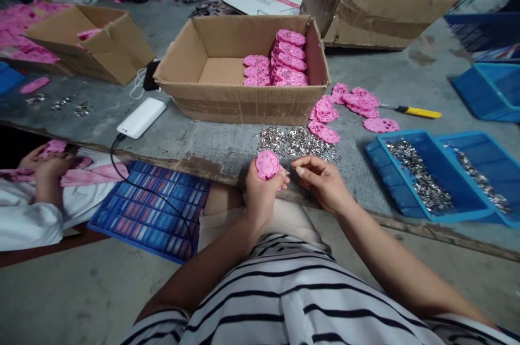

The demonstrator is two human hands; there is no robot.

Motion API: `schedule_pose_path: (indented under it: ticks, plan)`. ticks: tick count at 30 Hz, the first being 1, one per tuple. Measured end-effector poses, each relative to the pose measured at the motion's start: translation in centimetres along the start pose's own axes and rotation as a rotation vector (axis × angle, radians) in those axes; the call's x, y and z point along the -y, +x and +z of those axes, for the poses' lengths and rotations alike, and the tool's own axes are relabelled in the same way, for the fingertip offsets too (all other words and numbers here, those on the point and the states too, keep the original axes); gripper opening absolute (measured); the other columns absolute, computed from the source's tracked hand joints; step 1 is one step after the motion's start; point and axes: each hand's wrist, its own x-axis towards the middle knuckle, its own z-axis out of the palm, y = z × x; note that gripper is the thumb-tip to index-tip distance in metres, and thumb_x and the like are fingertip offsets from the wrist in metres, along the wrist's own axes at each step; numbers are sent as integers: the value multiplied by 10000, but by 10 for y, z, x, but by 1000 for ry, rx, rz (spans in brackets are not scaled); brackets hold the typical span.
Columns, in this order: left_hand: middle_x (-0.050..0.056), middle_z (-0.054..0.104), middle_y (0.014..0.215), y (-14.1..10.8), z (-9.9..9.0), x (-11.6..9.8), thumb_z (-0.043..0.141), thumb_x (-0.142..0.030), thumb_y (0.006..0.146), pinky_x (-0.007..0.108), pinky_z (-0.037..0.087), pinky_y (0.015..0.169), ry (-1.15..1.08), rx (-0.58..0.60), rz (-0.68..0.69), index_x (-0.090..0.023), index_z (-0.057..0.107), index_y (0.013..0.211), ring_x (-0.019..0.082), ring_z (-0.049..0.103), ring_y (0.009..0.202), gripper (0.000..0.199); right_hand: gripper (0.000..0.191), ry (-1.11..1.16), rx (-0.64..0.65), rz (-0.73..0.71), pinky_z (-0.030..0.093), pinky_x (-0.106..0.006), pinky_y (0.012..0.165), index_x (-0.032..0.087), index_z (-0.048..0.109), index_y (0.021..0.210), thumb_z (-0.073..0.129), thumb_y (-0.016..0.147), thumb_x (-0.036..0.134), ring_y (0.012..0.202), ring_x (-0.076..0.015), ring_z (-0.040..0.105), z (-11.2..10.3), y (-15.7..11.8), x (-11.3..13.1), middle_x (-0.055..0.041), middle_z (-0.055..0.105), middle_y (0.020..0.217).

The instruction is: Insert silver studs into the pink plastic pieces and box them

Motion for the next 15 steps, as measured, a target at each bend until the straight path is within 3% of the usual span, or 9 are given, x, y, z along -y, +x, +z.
schedule_pose_path:
  ticks: [5,11,13,15]
  plan:
    - [-60,599,637,3,-1,4,640,-137,562,189,459,457,87,-33,67,-184,524,813,87,584,501,281,278,-173,36,-115,322,-244,487,211,653,794,744,705,459,509,-95,406,4,-2,1,42,506,583]
    - [-56,601,622,0,-2,-2,630,-138,526,177,429,415,9,43,-87,-174,516,829,73,551,446,326,191,-568,114,-518,449,-295,663,217,633,721,587,869,329,721,-151,573,1,2,6,-35,616,759]
    - [-56,598,618,0,-3,-3,635,-145,523,178,426,418,-2,47,-107,-172,516,830,74,551,448,330,192,-615,116,-534,449,-292,660,217,622,730,563,884,316,711,-150,573,1,2,5,-33,620,745]
    - [-52,599,623,0,-4,-3,635,-149,531,180,429,432,22,32,-77,-173,517,821,76,557,461,314,203,-575,74,-460,443,-292,649,213,611,721,585,867,352,692,-149,566,2,1,3,-28,624,729]
